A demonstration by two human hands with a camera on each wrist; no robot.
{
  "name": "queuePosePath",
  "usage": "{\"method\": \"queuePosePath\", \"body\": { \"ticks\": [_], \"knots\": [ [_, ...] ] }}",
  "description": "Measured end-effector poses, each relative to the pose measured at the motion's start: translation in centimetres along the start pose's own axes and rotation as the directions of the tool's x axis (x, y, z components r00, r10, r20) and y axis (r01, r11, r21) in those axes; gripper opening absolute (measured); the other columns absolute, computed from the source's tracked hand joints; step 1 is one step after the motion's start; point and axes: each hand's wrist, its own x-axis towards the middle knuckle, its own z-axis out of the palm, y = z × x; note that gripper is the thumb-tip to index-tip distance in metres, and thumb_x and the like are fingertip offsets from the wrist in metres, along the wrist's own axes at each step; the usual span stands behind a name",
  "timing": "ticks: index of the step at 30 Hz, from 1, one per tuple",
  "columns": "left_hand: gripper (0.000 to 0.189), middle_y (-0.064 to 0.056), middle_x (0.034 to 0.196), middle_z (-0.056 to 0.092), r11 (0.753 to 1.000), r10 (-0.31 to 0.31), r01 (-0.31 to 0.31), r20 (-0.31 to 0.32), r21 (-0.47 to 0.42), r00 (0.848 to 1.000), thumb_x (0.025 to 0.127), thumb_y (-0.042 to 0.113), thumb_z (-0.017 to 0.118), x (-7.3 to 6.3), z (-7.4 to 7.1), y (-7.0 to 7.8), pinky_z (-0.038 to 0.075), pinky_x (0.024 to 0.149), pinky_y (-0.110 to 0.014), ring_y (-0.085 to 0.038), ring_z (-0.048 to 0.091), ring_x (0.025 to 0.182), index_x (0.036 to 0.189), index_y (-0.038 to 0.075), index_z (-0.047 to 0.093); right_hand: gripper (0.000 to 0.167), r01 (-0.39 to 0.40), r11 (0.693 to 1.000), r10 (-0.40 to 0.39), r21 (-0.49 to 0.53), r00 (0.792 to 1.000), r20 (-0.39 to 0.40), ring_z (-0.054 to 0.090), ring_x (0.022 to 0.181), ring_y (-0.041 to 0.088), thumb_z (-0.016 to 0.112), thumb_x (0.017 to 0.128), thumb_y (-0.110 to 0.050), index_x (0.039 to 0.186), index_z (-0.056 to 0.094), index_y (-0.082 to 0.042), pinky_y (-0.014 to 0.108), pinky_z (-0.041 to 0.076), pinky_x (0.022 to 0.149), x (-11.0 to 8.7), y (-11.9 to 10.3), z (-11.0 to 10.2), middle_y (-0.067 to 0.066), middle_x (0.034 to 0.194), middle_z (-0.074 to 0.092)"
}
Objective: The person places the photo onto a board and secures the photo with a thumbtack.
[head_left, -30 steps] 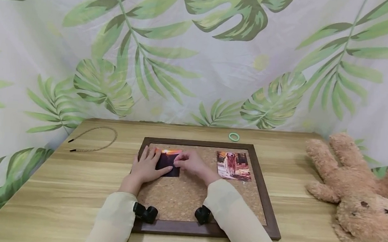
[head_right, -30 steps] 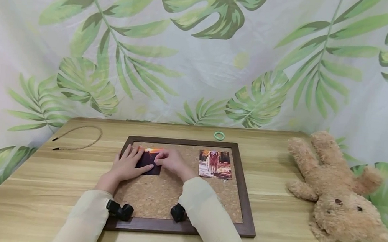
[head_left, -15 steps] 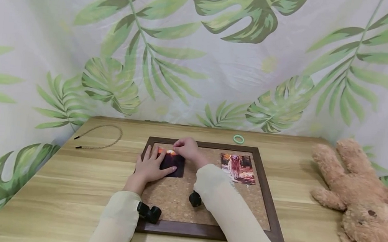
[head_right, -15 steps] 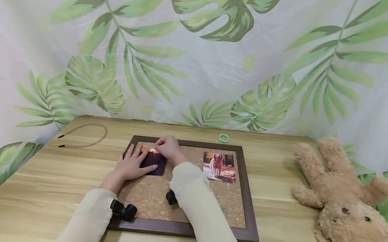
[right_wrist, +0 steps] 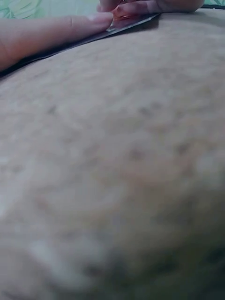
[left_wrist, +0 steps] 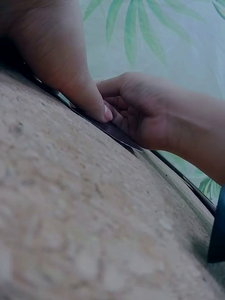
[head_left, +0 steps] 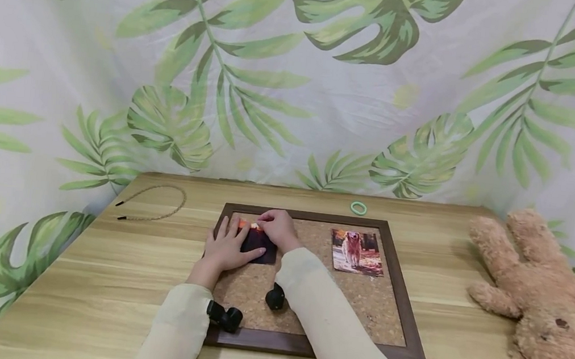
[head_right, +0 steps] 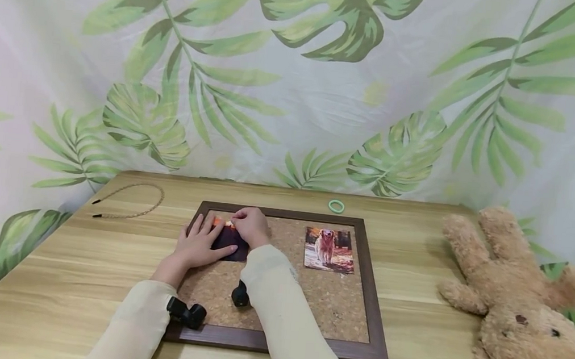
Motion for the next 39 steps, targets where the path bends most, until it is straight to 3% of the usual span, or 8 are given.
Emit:
{"method": "queuePosePath", "body": {
  "ticks": [15, 24, 39],
  "knots": [
    [0.082, -0.016, 0.142, 0.008, 1.000, 0.001, 0.000, -0.008, 0.019, 1.000, 0.076, 0.068, 0.035, 0.17, -0.02, 0.26, 0.007, 0.091, -0.059, -0.035, 0.000, 0.127, 0.137, 0.014, 0.026, 0.008, -0.038, 0.993, 0.036, -0.107, 0.999, -0.021, 0.054, 0.078, 0.011, 0.064, 0.079, -0.024, 0.080, 0.069, -0.019, 0.027, 0.041, 0.068, -0.02, 0.25, 0.24, -0.007, 0.082, 0.061],
    [0.083, -0.016, 0.142, 0.008, 1.000, -0.003, 0.003, -0.002, 0.002, 1.000, 0.076, 0.068, 0.036, 0.00, -0.20, 0.08, 0.006, 0.091, -0.060, -0.035, -0.001, 0.126, 0.137, 0.013, 0.026, 0.007, -0.068, 0.986, 0.065, -0.151, 0.998, -0.027, 0.054, 0.073, 0.009, 0.064, 0.078, -0.027, 0.079, 0.069, -0.023, 0.027, 0.039, 0.058, -0.04, -0.10, 0.40, -0.011, 0.080, 0.061],
    [0.081, -0.016, 0.141, 0.009, 1.000, -0.006, 0.006, -0.001, 0.006, 1.000, 0.077, 0.066, 0.037, -0.12, -0.24, 0.35, 0.006, 0.091, -0.060, -0.036, -0.001, 0.126, 0.137, 0.012, 0.026, 0.008, -0.079, 0.973, 0.077, -0.216, 0.997, -0.015, 0.051, 0.066, 0.009, 0.063, 0.077, -0.023, 0.069, 0.067, -0.023, 0.026, 0.038, 0.055, -0.09, -0.39, 0.32, -0.012, 0.072, 0.058]
  ]
}}
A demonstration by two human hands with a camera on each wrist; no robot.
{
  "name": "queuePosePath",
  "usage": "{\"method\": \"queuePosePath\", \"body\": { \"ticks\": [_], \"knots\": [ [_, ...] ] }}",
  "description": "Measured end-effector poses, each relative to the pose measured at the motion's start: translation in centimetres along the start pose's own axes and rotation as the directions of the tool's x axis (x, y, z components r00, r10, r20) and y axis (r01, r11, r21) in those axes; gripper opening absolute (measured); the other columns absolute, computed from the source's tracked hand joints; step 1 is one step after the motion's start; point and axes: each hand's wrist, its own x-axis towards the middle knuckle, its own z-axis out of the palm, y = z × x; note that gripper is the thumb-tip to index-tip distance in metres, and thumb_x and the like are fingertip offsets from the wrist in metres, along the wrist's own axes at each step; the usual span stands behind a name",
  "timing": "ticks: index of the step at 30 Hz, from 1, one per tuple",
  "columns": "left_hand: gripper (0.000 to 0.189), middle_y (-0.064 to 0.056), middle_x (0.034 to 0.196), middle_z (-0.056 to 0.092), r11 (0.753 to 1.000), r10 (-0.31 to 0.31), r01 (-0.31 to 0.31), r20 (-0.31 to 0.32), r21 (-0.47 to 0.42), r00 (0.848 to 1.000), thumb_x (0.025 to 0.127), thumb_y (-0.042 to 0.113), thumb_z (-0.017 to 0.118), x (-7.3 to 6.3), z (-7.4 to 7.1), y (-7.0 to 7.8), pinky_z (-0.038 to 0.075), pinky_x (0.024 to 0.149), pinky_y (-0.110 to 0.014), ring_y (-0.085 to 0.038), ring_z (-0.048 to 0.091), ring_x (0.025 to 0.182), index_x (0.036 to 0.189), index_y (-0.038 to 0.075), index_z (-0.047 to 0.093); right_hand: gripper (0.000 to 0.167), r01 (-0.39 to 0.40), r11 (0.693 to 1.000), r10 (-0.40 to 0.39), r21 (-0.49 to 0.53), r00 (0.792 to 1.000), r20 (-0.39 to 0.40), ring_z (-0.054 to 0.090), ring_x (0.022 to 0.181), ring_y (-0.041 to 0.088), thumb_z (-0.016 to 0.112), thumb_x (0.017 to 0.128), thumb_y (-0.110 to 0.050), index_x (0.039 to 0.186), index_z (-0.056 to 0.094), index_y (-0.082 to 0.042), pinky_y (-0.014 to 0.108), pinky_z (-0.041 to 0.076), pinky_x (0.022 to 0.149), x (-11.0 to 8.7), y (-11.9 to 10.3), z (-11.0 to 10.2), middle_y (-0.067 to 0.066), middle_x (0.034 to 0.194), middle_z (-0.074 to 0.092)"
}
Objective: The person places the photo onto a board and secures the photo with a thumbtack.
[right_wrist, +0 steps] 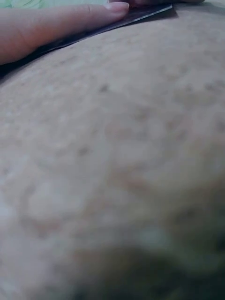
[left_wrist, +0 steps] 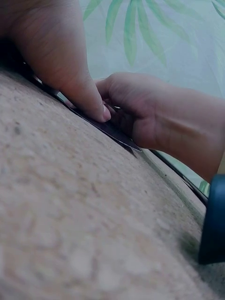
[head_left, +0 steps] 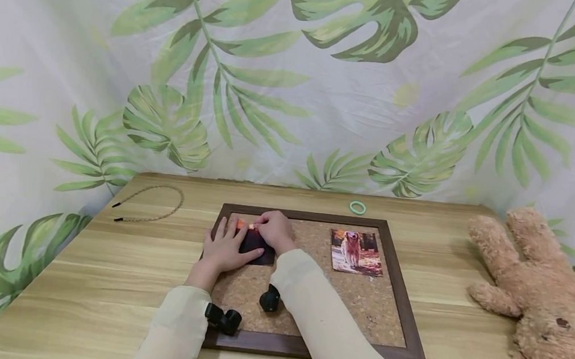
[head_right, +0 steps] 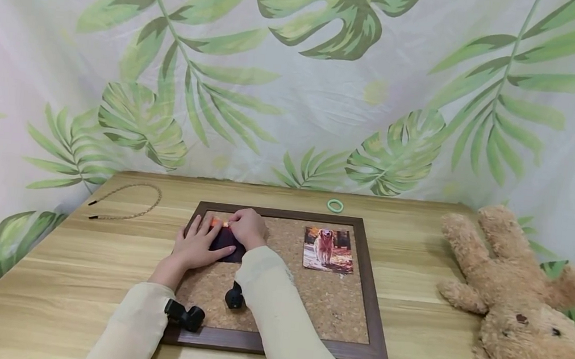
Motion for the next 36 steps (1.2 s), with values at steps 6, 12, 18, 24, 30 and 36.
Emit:
{"method": "queuePosePath", "body": {
  "ticks": [6, 12, 18, 24, 30, 36],
  "knots": [
    [0.080, -0.017, 0.141, 0.008, 1.000, 0.003, -0.003, -0.003, -0.018, 1.000, 0.078, 0.064, 0.039, -0.22, -0.18, 0.13, 0.005, 0.091, -0.059, -0.036, -0.001, 0.126, 0.137, 0.011, 0.027, 0.010, 0.017, 0.999, -0.016, -0.048, 1.000, 0.004, 0.051, 0.064, 0.009, 0.063, 0.076, -0.022, 0.067, 0.065, -0.023, 0.026, 0.039, 0.055, 0.19, -0.09, 0.16, -0.011, 0.070, 0.057],
    [0.080, -0.016, 0.141, 0.009, 1.000, 0.005, -0.006, -0.009, -0.018, 1.000, 0.078, 0.064, 0.039, -0.21, 0.02, 0.11, 0.005, 0.091, -0.059, -0.036, -0.001, 0.126, 0.137, 0.011, 0.027, 0.010, 0.068, 0.994, -0.069, -0.081, 0.998, -0.002, 0.051, 0.062, 0.010, 0.061, 0.077, -0.024, 0.068, 0.065, -0.021, 0.025, 0.039, 0.055, 0.14, 0.13, 0.32, -0.010, 0.069, 0.057],
    [0.080, -0.017, 0.141, 0.009, 1.000, 0.007, -0.008, -0.014, -0.024, 1.000, 0.078, 0.064, 0.040, -0.22, -0.07, 0.12, 0.005, 0.091, -0.060, -0.036, 0.000, 0.126, 0.136, 0.011, 0.028, 0.008, 0.112, 0.993, -0.111, 0.023, 0.993, -0.046, 0.053, 0.066, 0.008, 0.062, 0.079, -0.024, 0.076, 0.068, -0.019, 0.024, 0.040, 0.059, 0.08, 0.77, 0.54, -0.010, 0.071, 0.059],
    [0.080, -0.017, 0.141, 0.008, 1.000, 0.008, -0.008, -0.019, -0.020, 1.000, 0.078, 0.064, 0.040, -0.15, -0.22, 0.16, 0.005, 0.091, -0.059, -0.036, 0.000, 0.126, 0.136, 0.011, 0.028, 0.006, 0.107, 0.994, -0.106, 0.020, 0.993, -0.046, 0.053, 0.066, 0.008, 0.063, 0.078, -0.022, 0.073, 0.067, -0.020, 0.025, 0.040, 0.058, 0.06, 0.64, 0.25, -0.010, 0.069, 0.058],
    [0.080, -0.017, 0.141, 0.009, 1.000, 0.004, -0.004, -0.012, -0.015, 1.000, 0.078, 0.064, 0.040, -0.12, -0.22, 0.26, 0.005, 0.091, -0.059, -0.035, -0.001, 0.126, 0.137, 0.011, 0.028, 0.009, 0.072, 0.997, -0.073, -0.034, 0.997, -0.016, 0.051, 0.064, 0.009, 0.062, 0.076, -0.020, 0.068, 0.064, -0.022, 0.025, 0.039, 0.055, 0.20, 0.19, -0.03, -0.010, 0.067, 0.056],
    [0.081, -0.017, 0.141, 0.009, 1.000, 0.005, -0.005, -0.019, -0.015, 1.000, 0.077, 0.065, 0.039, -0.06, 0.01, 0.03, 0.005, 0.091, -0.059, -0.036, -0.001, 0.126, 0.136, 0.011, 0.028, 0.010, 0.089, 0.993, -0.090, -0.080, 0.996, -0.005, 0.051, 0.064, 0.010, 0.061, 0.075, -0.019, 0.066, 0.063, -0.020, 0.025, 0.040, 0.057, 0.19, -0.07, -0.01, -0.009, 0.067, 0.056]
  ]
}}
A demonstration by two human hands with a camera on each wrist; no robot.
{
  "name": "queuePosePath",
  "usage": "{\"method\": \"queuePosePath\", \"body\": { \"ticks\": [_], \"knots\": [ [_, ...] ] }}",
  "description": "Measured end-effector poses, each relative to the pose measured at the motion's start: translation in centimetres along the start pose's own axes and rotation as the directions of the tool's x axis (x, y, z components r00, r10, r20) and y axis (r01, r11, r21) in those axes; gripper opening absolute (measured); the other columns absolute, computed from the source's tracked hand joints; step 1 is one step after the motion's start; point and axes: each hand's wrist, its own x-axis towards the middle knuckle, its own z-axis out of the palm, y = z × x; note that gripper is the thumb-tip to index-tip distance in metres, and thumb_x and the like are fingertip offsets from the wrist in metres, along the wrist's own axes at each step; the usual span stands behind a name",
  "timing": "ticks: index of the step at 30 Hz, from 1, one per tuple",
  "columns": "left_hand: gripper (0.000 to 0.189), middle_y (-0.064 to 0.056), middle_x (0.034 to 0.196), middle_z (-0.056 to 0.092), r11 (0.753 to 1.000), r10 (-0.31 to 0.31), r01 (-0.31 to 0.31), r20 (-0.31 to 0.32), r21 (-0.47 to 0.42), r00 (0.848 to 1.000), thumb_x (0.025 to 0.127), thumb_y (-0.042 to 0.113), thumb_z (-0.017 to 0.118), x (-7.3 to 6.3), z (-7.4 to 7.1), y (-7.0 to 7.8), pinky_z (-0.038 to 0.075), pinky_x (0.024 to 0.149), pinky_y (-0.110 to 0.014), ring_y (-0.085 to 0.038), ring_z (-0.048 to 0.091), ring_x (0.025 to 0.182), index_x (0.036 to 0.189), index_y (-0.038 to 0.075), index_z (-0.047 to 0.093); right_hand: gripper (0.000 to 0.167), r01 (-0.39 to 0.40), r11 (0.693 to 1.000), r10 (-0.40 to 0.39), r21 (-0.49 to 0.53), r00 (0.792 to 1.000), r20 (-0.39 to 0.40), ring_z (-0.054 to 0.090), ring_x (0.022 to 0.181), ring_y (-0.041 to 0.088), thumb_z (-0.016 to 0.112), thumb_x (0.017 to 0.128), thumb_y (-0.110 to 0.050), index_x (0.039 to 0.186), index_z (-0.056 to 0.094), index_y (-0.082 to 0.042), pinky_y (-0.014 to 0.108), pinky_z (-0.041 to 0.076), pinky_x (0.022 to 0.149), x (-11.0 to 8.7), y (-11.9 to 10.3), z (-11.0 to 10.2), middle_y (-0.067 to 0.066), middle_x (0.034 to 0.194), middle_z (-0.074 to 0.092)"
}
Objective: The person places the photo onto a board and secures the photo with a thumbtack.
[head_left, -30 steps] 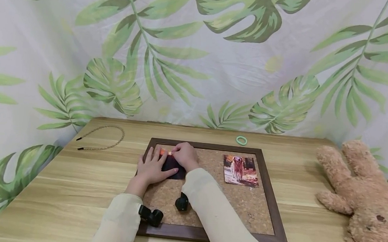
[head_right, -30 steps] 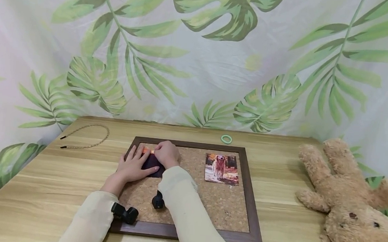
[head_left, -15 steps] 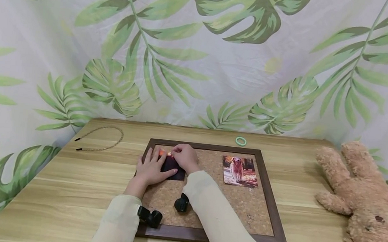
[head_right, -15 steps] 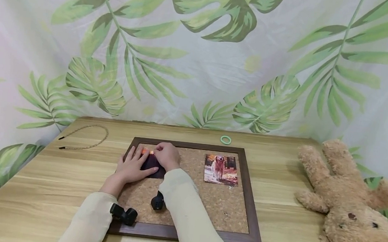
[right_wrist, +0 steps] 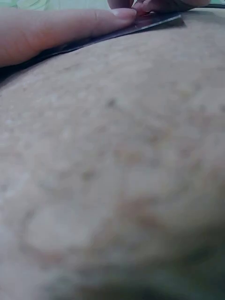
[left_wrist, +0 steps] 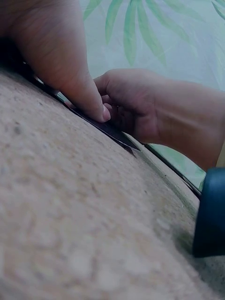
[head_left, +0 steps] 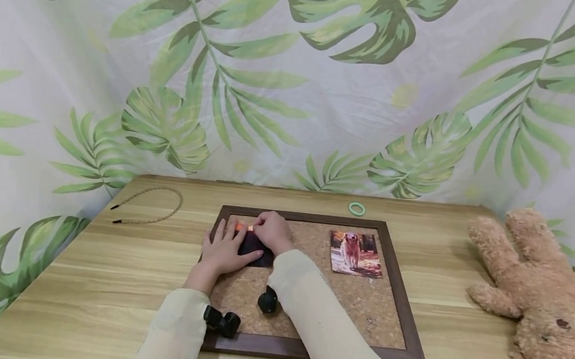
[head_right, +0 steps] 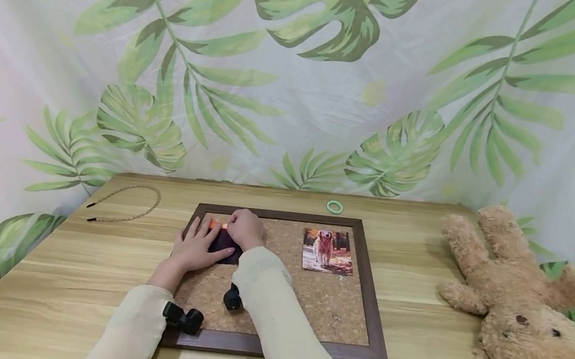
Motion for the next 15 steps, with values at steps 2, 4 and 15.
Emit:
{"method": "queuePosePath", "body": {
  "ticks": [2, 4, 15],
  "knots": [
    [0.081, -0.017, 0.141, 0.009, 1.000, -0.002, 0.002, -0.005, -0.007, 1.000, 0.077, 0.065, 0.040, 0.0, 0.1, -0.1, 0.005, 0.091, -0.060, -0.036, 0.000, 0.126, 0.136, 0.011, 0.028, 0.009, 0.016, 1.000, -0.016, 0.006, 1.000, 0.001, 0.052, 0.066, 0.011, 0.060, 0.077, -0.020, 0.070, 0.065, -0.019, 0.025, 0.040, 0.059, -0.1, 0.0, 0.0, -0.008, 0.070, 0.058],
    [0.081, -0.018, 0.141, 0.010, 1.000, -0.004, 0.003, -0.016, -0.027, 1.000, 0.076, 0.064, 0.042, 0.0, 0.1, -0.2, 0.005, 0.091, -0.060, -0.036, 0.000, 0.126, 0.136, 0.010, 0.029, 0.011, 0.032, 0.999, -0.032, 0.027, 0.999, 0.000, 0.054, 0.072, 0.011, 0.057, 0.080, -0.021, 0.078, 0.068, -0.017, 0.025, 0.042, 0.063, -0.2, -0.1, 0.0, -0.006, 0.076, 0.060],
    [0.075, -0.019, 0.138, 0.019, 0.966, -0.043, 0.026, -0.063, -0.256, 0.997, 0.082, 0.053, 0.045, 0.7, -0.4, -0.5, 0.007, 0.089, -0.062, -0.038, 0.009, 0.125, 0.136, 0.005, 0.026, 0.041, 0.025, 0.995, -0.036, 0.095, 0.992, 0.120, 0.049, 0.104, 0.021, 0.037, 0.092, -0.036, 0.115, 0.055, -0.008, 0.033, 0.037, 0.085, -0.5, -0.1, -1.6, 0.006, 0.110, 0.056]
  ]
}}
